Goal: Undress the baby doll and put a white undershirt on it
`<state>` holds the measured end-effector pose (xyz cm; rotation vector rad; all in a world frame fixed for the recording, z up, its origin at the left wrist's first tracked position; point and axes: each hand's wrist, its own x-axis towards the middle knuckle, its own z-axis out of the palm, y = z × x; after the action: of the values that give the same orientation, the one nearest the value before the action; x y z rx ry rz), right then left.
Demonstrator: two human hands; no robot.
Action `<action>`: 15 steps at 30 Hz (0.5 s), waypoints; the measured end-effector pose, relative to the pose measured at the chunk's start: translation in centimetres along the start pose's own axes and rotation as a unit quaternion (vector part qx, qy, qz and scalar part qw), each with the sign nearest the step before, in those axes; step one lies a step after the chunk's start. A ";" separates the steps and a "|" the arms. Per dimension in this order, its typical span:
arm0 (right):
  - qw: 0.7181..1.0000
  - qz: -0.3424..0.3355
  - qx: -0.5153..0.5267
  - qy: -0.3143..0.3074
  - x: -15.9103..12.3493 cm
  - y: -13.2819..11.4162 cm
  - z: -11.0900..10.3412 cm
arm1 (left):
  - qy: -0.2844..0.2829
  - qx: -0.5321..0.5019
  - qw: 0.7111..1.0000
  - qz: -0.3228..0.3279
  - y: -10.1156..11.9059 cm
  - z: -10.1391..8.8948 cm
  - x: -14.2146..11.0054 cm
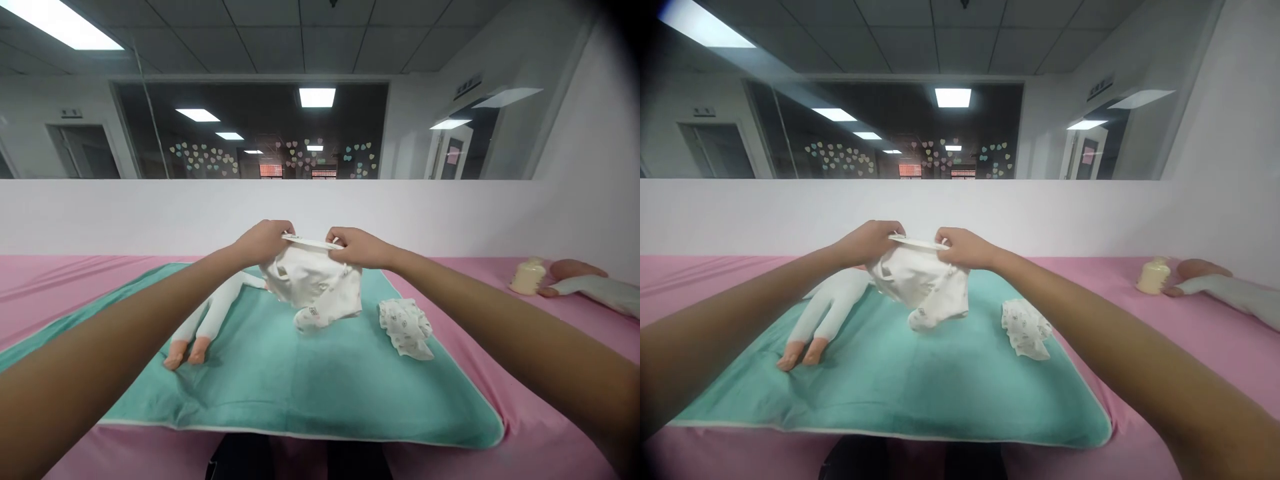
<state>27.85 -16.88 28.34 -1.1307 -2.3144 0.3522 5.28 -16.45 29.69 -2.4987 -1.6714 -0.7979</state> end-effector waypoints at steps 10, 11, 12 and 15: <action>0.994 0.105 0.037 0.017 -1.9 5.8 0.5 | -0.016 0.071 0.992 -0.105 -6.0 2.1 0.5; 0.989 0.130 0.075 0.013 -2.4 6.4 0.8 | -0.040 0.006 0.993 -0.110 -6.5 2.3 0.1; 0.983 0.154 0.104 0.004 -3.0 6.9 1.1 | -0.069 -0.053 0.989 -0.118 -7.1 2.5 -0.3; 0.968 0.198 0.151 -0.019 -4.6 8.9 2.1 | -0.128 -0.122 0.969 -0.171 -8.7 3.7 -1.5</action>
<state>34.73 -15.02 21.05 -1.4268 -1.9651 0.8503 -1.26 -12.95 23.64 -2.5995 -2.2679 -0.7723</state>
